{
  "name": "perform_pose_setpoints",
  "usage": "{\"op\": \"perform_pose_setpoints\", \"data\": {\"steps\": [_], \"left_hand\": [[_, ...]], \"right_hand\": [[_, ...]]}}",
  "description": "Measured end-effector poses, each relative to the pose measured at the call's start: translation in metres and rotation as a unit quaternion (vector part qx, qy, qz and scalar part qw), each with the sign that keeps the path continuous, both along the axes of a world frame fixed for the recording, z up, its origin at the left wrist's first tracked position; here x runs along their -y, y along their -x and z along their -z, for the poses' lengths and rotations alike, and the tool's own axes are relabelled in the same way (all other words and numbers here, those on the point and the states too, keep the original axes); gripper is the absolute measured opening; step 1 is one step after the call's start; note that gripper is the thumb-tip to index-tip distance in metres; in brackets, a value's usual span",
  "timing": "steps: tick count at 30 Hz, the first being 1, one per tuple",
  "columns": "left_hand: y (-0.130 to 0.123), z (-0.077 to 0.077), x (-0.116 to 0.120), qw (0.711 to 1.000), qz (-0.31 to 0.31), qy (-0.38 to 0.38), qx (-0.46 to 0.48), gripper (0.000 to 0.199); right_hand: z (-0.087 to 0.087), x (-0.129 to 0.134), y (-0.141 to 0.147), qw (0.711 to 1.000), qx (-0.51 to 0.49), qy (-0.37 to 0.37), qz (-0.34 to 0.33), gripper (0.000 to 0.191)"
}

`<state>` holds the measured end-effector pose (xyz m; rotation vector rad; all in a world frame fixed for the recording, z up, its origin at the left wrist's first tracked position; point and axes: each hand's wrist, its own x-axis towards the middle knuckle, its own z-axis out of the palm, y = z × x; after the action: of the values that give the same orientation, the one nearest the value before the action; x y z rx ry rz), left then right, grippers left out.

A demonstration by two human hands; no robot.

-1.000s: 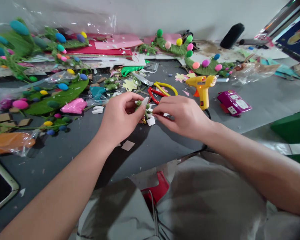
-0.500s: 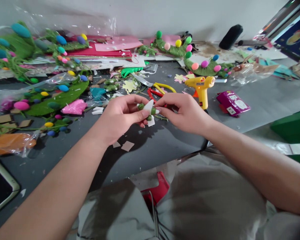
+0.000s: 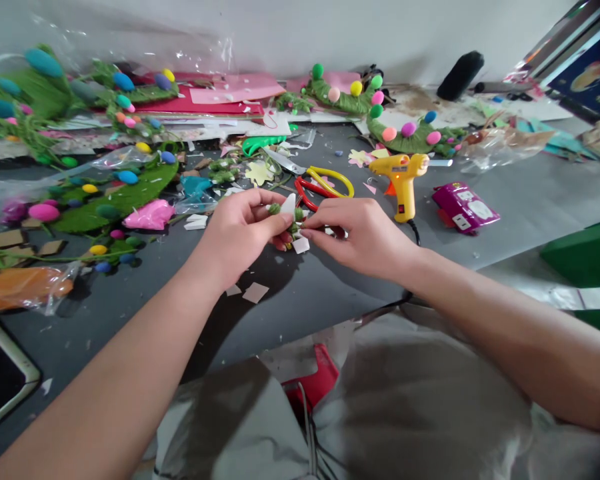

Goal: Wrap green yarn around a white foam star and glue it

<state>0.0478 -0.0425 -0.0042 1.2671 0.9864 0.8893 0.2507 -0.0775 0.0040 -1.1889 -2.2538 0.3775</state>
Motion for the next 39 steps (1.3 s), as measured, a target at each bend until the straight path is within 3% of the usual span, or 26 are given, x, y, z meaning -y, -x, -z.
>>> {"op": "perform_pose_setpoints", "data": {"steps": [4, 7, 13, 18, 26, 29, 34, 39], "left_hand": [[0.001, 0.004, 0.001, 0.993, 0.001, -0.081, -0.088, 0.023], [0.001, 0.004, 0.002, 0.990, 0.023, -0.089, -0.103, 0.022], [0.002, -0.005, 0.004, 0.996, 0.059, -0.034, -0.057, 0.013], [0.005, -0.005, 0.003, 0.997, 0.074, 0.006, 0.022, 0.014], [0.003, 0.000, 0.002, 0.999, 0.031, -0.004, 0.036, 0.014], [0.001, 0.003, 0.001, 1.000, 0.018, -0.010, 0.022, 0.017], [0.001, 0.006, 0.000, 0.994, 0.009, -0.070, -0.079, 0.021], [0.000, 0.004, 0.001, 0.990, 0.024, -0.093, -0.102, 0.018]], "right_hand": [[-0.004, 0.003, -0.001, 0.998, 0.064, -0.024, -0.002, 0.020], [-0.008, 0.002, -0.005, 0.995, 0.089, -0.053, 0.000, 0.023], [-0.008, -0.006, -0.013, 0.999, 0.010, -0.053, -0.005, 0.015], [-0.003, -0.010, -0.010, 0.999, -0.049, -0.011, -0.017, 0.013], [0.005, -0.007, -0.002, 0.998, -0.052, 0.044, 0.003, 0.014], [0.003, -0.005, 0.000, 0.999, -0.027, 0.035, 0.006, 0.016], [0.000, 0.001, 0.002, 0.998, 0.057, 0.017, 0.013, 0.020], [-0.007, 0.001, -0.003, 0.992, 0.109, -0.063, 0.003, 0.024]]}}
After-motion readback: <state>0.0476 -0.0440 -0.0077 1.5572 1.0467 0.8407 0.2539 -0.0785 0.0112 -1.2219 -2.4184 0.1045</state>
